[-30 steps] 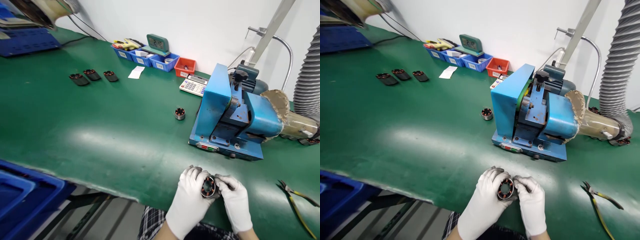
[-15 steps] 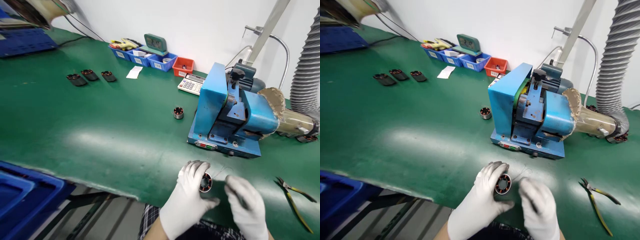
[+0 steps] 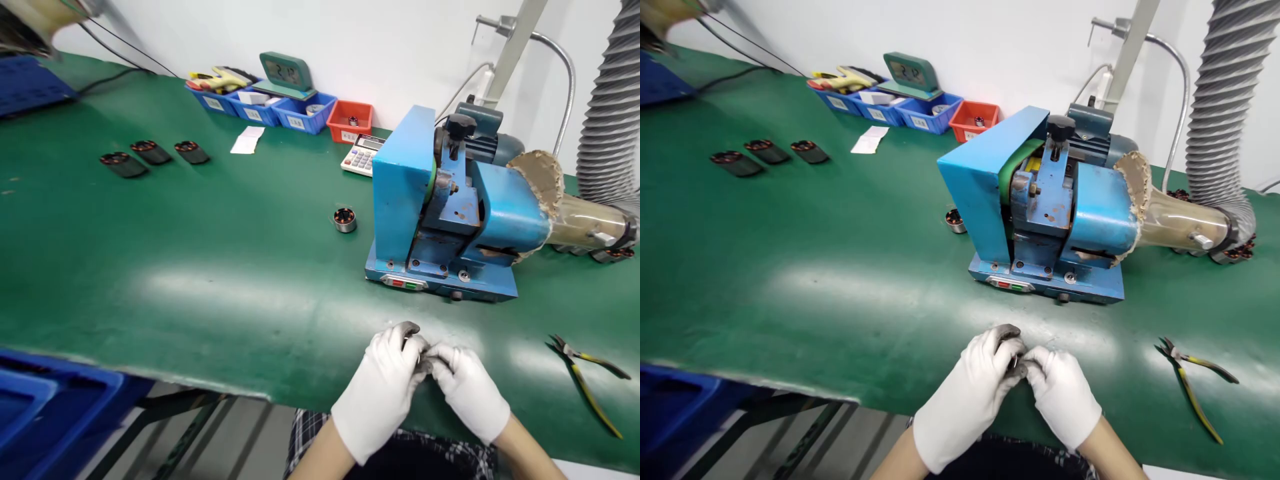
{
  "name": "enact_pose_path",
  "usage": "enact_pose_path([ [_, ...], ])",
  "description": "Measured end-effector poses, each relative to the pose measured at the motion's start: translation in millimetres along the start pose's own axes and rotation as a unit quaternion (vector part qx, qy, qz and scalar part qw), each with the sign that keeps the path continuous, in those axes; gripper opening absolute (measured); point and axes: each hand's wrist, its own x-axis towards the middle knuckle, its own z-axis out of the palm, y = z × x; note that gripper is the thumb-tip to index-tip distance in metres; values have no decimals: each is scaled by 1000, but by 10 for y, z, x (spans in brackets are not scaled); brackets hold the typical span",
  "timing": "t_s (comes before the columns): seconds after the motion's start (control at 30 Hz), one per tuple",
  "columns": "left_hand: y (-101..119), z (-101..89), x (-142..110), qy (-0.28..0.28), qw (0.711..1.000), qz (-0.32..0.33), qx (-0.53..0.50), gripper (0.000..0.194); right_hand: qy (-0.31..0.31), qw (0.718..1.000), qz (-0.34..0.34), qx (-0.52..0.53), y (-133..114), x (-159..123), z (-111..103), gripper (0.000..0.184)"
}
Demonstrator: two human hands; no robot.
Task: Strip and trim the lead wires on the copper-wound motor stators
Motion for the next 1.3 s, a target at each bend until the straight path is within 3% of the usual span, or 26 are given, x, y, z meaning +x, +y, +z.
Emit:
enact_pose_path([
  [0.17, -2, 6, 12, 17, 999, 32, -6, 12, 4, 983, 114, 143, 147, 12, -179, 25],
  [0.33, 4, 51, 15, 29, 999, 27, 10, 12, 189, 957, 150, 159, 379, -173, -475, 25],
  [0.4, 19, 66, 12, 26, 999, 24, 18, 12, 224, 967, 81, 95, 342, -229, -447, 16],
  [0.47, 40, 72, 11, 29, 999, 19, 21, 14, 193, 979, -58, -29, 252, -230, -313, 13],
  [0.53, 59, 64, 9, 35, 999, 8, 24, 16, 150, 964, -178, -131, 172, -183, -139, 17],
  [0.63, 55, 20, -5, 30, 999, -8, 13, 15, 151, 953, -217, -148, 150, -89, 50, 22],
  [0.7, 11, -21, -21, 10, 999, -20, -35, 25, 159, 956, -209, -132, 185, -45, 103, 23],
  [0.8, -106, -58, -31, -20, 993, -78, -91, 64, 160, 963, -195, -100, 226, -17, 123, 25],
  [0.93, -185, -36, -17, -1, 984, -123, -129, 56, 163, 966, -184, -77, 123, -33, 68, 30],
  [1.03, -72, -66, -34, 50, 962, -131, -235, 57, 181, 968, -170, -31, -86, -73, -64, 28],
  [1.1, 47, -142, -66, 87, 939, -105, -316, 52, 193, 970, -148, 17, -245, -96, -176, 24],
  [1.17, 141, -240, -107, 124, 926, -32, -355, 38, 180, 976, -107, 61, -382, -100, -280, 20],
  [1.23, 181, -329, -146, 160, 933, 28, -322, 36, 134, 983, -46, 118, -475, -86, -357, 18],
  [1.3, 176, -391, -177, 186, 953, 59, -231, 50, 68, 976, 30, 203, -523, -67, -397, 17],
])
